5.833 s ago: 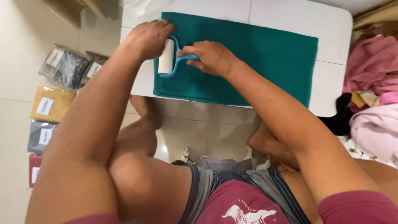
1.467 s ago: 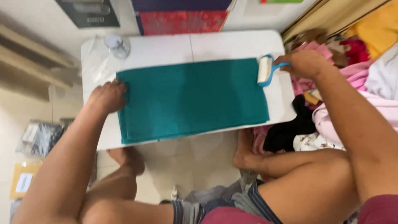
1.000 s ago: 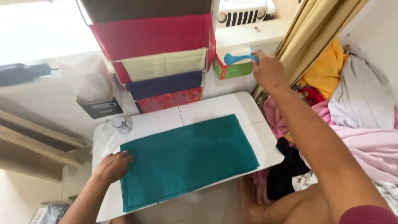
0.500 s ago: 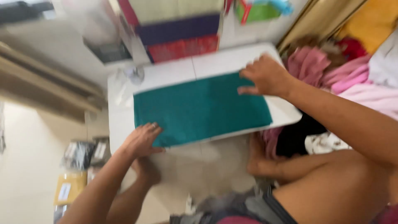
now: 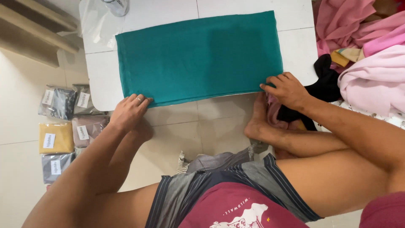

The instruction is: Unfolding a green hijab, folding it into a rectangular shape, and using a lint roller to remove debris from the surface.

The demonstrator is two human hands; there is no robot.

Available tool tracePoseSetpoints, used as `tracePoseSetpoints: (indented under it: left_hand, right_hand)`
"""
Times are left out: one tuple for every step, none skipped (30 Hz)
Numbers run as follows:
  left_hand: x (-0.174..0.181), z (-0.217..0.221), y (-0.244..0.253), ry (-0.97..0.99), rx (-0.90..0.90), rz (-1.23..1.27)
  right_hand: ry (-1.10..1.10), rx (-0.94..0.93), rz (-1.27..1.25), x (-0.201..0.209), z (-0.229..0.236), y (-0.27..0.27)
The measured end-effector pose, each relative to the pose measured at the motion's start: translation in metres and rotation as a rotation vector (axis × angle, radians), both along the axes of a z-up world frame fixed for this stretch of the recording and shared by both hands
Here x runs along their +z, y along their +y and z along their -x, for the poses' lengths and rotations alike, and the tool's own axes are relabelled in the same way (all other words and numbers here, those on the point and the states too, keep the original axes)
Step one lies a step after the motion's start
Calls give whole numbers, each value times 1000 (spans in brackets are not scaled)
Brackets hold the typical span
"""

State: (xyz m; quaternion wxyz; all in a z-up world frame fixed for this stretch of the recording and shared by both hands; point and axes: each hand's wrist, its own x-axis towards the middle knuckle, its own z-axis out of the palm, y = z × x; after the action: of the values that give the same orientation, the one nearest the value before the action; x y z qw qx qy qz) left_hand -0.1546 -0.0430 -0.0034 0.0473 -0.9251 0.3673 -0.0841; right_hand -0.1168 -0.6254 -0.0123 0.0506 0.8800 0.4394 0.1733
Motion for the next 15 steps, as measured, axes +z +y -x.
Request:
tracePoseSetpoints:
  left_hand:
    - [8,-2,-2,-48,-44,49]
    - [11,-1,-3,-48,-45,48]
    - [14,-1,-4,-58,-54,69]
    - [16,0,-4,-68,-62,91]
    - [15,-1,-1,-65,-64,90]
    - [13,-1,2,-30,-80,117]
    - [11,0,5,5,-93,144]
    - [15,0,6,9,-92,145]
    - [18,0,7,39,-72,187]
    - [21,0,8,69,-52,230]
    - [26,1,14,80,-50,234]
    - [31,1,20,216,-4,243]
    - [37,-2,27,347,40,249]
    - [45,-7,28,352,39,251]
    - [55,-13,31,493,205,250]
  right_hand:
    - [-30,13,-34,1,-3,1]
    - [-29,11,-35,2,-3,1]
    - [-12,26,-68,3,-3,0]
    - [5,41,-102,4,-3,0]
    - [8,39,-103,3,-4,-4]
    - [104,71,-164,2,-5,-8]
    - [201,106,-223,1,-7,-13]
    - [205,107,-223,2,-9,-16]
    - [319,104,-227,3,-10,-19]
    - [433,101,-230,4,-12,-22]
    - [444,100,-227,13,-13,-21]
    - [558,64,-222,21,-15,-21]
    - [665,27,-219,30,-19,-19]
    - [671,25,-217,51,-23,-12]
    - [860,-137,-190,72,-30,-5]
